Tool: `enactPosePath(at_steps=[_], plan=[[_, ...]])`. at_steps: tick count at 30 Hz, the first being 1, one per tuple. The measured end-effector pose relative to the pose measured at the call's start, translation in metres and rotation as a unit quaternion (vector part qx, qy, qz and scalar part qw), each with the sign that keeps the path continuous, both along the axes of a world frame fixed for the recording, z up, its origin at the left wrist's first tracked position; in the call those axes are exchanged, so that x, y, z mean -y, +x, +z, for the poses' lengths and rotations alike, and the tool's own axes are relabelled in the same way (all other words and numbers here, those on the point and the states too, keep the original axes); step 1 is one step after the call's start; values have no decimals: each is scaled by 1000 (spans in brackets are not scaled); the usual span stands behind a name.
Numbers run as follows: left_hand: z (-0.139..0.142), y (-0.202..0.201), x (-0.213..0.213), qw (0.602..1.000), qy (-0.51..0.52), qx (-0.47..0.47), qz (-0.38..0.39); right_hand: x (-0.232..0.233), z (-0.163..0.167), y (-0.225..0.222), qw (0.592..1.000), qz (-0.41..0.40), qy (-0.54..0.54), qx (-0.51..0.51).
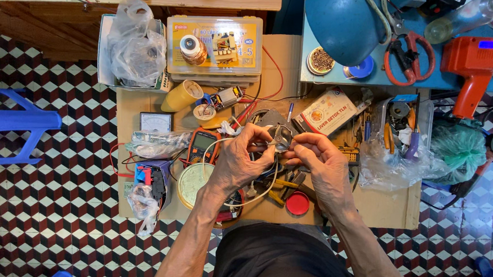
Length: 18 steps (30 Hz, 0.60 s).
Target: The person uses an angle grinder to smooth the edges of a small metal component. They then use pliers to strip the insulation from a wire and attach it to the component. The person continues to assemble the component with other small parts.
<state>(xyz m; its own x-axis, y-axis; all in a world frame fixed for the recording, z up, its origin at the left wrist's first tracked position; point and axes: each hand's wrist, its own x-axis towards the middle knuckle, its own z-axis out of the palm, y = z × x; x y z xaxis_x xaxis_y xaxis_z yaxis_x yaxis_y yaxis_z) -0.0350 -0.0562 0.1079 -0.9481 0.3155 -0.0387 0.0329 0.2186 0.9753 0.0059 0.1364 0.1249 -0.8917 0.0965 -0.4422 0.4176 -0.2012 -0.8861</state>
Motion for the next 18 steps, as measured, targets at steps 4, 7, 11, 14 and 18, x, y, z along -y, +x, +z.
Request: enactPosePath(at_steps=[4,7,11,14,18], plan=[[1,0,-1,1000,0,-1,-6,0,2,-1,1000,2,-1,-5],[1,1,0,1000,-5,1,-8,-1,4,-2,1000,6,8,-2],[-1,2,1,1000,-10,-1,-7,0,5,-4,1000,18,18,-2],[-3,2,2,1000,-9,-6,-5,0,6,-4,1000,22,16,-9],[-5,2,2,1000,-12,3,-4,0,8,-5,999,35,38,-9]])
